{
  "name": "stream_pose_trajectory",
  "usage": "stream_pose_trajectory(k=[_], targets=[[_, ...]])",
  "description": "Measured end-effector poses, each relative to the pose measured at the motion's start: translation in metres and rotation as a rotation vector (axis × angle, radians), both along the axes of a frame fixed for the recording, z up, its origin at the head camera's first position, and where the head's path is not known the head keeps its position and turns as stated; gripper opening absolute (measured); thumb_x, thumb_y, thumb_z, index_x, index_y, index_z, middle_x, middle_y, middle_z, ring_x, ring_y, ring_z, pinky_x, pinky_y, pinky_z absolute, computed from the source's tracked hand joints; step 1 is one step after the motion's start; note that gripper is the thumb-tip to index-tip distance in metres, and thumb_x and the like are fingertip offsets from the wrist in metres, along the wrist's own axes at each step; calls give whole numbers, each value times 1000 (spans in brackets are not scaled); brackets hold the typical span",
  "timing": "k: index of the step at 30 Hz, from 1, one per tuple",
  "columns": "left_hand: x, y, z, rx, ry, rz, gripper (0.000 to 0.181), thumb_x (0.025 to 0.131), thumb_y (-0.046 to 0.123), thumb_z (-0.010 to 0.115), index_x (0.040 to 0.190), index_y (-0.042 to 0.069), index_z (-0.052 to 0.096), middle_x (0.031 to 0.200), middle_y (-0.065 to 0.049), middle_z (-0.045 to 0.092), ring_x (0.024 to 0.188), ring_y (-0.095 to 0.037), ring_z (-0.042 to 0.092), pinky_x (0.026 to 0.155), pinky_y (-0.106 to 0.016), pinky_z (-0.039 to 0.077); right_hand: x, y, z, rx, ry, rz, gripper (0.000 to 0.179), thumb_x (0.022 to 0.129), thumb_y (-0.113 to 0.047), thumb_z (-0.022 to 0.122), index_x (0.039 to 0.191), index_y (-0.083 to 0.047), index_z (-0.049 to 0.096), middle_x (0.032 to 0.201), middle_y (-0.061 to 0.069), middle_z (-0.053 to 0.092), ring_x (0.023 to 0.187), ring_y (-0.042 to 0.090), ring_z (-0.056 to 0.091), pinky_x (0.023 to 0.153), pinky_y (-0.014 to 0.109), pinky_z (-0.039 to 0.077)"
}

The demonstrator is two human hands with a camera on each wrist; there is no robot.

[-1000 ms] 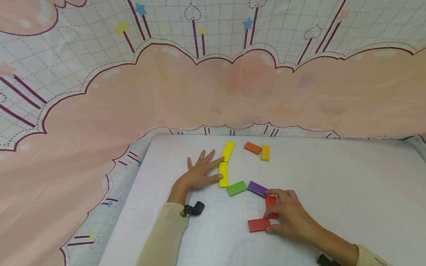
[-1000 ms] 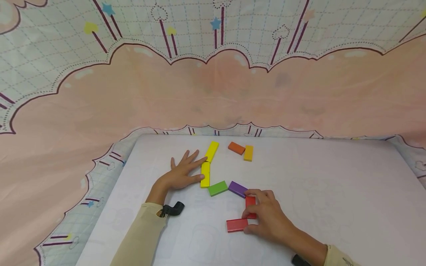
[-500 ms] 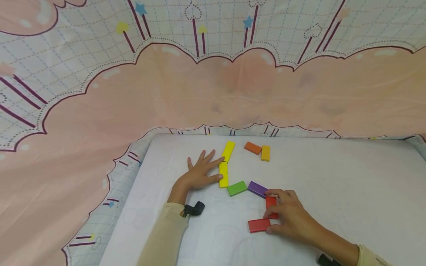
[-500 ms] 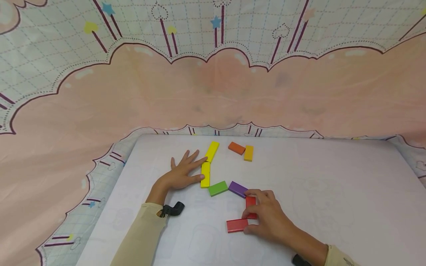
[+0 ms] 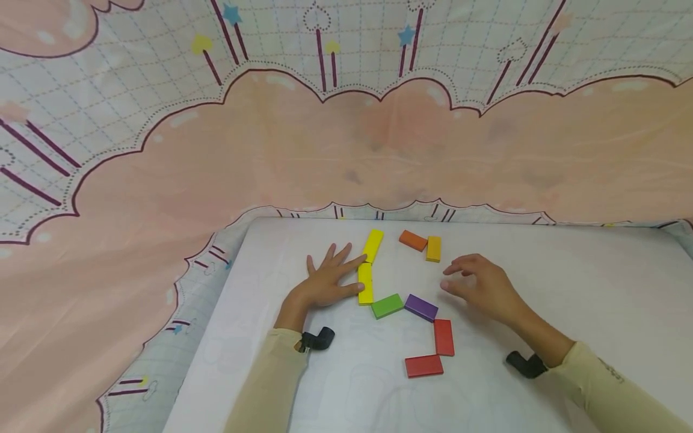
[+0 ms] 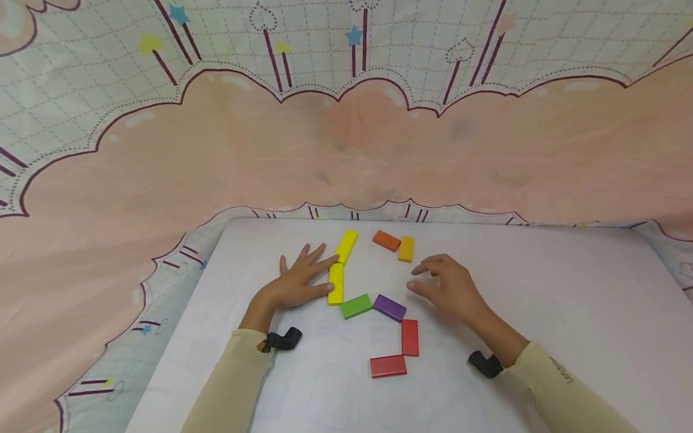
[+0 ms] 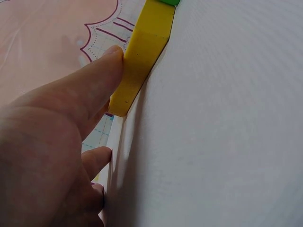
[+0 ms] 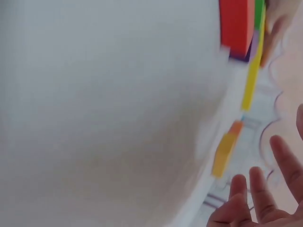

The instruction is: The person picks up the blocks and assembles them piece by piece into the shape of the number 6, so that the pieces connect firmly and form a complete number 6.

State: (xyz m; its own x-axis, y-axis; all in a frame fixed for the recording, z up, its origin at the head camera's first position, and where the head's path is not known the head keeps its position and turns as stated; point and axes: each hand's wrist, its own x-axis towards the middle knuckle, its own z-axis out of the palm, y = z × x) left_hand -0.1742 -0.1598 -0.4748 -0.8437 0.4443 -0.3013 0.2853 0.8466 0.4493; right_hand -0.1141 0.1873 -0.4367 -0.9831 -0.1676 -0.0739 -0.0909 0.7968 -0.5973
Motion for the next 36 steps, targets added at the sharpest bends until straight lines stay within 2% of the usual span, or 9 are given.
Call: stream_pose_trajectory(k=[3,8,14,19,22,26,31,36], targets=[[0,1,-1,3,0,-1,71,96,65,54,159,47,27,174,6,1,160,-28,-14,114,-74,-20,-19,3,-4,-1,-37,-31,38,93,-38,74,121,-12,73,135,19,61,116,38,62,91,53,58],[0,2,-1,6,4,-4,71,96,65,53,159,47,27,174,6,1,160,-28,-14,114,-73,-20,-45,5,-12,-1,-110,-81,49,95,-40,71,133,-10,65,135,21,61,117,38,60,94,51,57],[0,1,-1,10,9,-6,71,96,65,54,159,47,27,174,6,2,160,-29,-13,114,-74,-20,-72,5,-15,-33,-215,-100,59,98,-41,67,147,-12,52,142,22,56,131,43,51,107,59,47],[0,0,-1,4,10,-10,70,96,65,54,159,47,27,174,6,2,160,-29,-13,114,-74,-20,-86,4,-14,-27,-320,-101,68,96,-44,67,154,-17,45,147,24,50,135,46,44,109,64,43],[0,0,-1,4,12,-13,70,97,64,54,159,46,28,174,5,2,160,-30,-14,114,-74,-20,-91,2,-15,8,-346,-78,70,95,-45,69,154,-16,45,148,26,47,135,47,42,109,66,42],[1,0,0,3,11,-17,70,97,64,53,159,46,28,174,5,1,160,-30,-14,114,-74,-19,-92,-1,-18,40,-338,-65,69,94,-41,71,152,-14,47,146,28,47,133,47,43,109,66,41],[2,-2,2,13,3,-15,70,97,63,54,159,45,28,174,5,1,160,-30,-14,114,-74,-20,-88,-5,-17,7,-313,-91,65,92,-37,74,148,-13,49,143,26,49,129,45,46,107,64,43],[1,-3,0,9,1,-22,71,97,64,54,160,46,26,174,5,1,160,-29,-14,114,-74,-21,-83,-8,-14,-57,-324,-121,63,91,-33,77,141,-13,46,135,22,54,119,40,51,101,56,50]])
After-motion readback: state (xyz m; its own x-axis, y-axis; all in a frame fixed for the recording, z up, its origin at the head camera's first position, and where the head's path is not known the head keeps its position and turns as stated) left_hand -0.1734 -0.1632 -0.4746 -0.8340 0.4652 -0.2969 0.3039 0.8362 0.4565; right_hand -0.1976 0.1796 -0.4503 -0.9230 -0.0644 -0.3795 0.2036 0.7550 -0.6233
